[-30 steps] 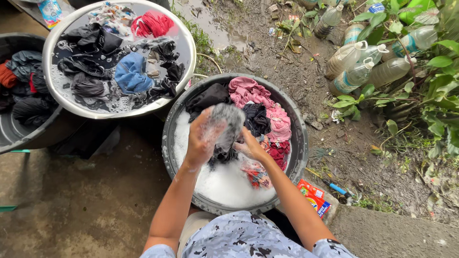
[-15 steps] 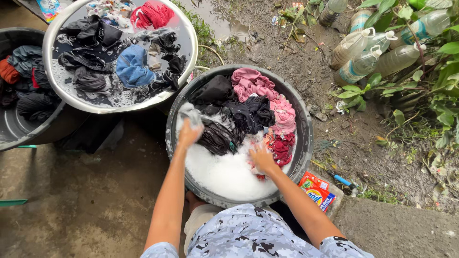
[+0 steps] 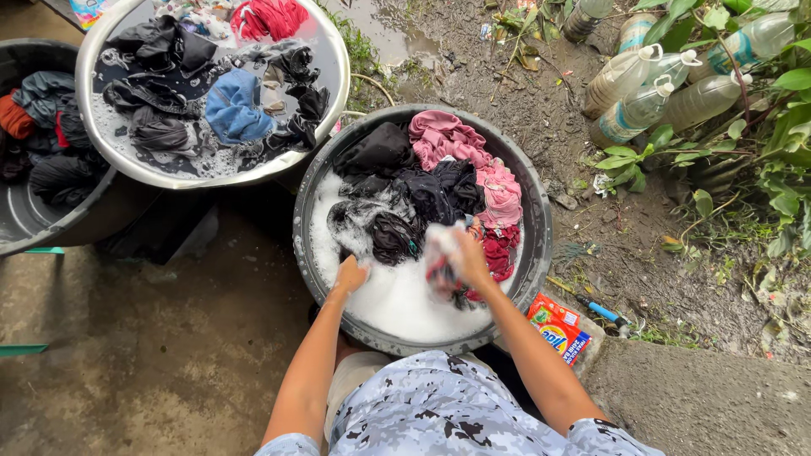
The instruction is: The person washes clothes in a basin of soapy water by hand, scrubbing individual items against each other and themselves.
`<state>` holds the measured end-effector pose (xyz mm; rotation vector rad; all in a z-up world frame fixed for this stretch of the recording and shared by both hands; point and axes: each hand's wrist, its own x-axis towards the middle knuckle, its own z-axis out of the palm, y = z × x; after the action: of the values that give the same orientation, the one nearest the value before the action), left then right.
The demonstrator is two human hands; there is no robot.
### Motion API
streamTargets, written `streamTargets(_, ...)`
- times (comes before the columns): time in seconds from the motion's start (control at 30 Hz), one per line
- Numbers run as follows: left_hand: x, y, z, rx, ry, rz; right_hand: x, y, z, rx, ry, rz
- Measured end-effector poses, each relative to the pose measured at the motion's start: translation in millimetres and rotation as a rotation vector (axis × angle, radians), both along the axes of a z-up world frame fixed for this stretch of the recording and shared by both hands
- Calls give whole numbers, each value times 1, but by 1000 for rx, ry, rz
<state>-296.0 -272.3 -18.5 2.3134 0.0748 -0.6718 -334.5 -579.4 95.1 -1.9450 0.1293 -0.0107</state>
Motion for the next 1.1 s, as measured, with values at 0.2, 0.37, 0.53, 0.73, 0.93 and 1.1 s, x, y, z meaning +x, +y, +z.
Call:
streamTargets(0.2, 13, 15, 17, -380, -7, 171, 36, -20, 57, 399, -99, -289)
streamTargets(0.37, 33, 10, 102, -737, 102, 285, 42, -36, 37, -88, -437, -293)
streamTargets(0.53, 40, 6, 211, -1155, 246, 316, 37, 18, 3, -187, -125, 297)
streamTargets(0.73, 30, 1, 220, -1568, 191, 47, 41, 47, -41, -198, -238, 312)
streamTargets(0.93, 46, 36, 188, -2136, 21, -5, 52, -3, -62, 182, 83, -72)
streamTargets(1.1, 63, 9, 86, -1771, 175, 663, 40, 25, 39, 511, -91, 59)
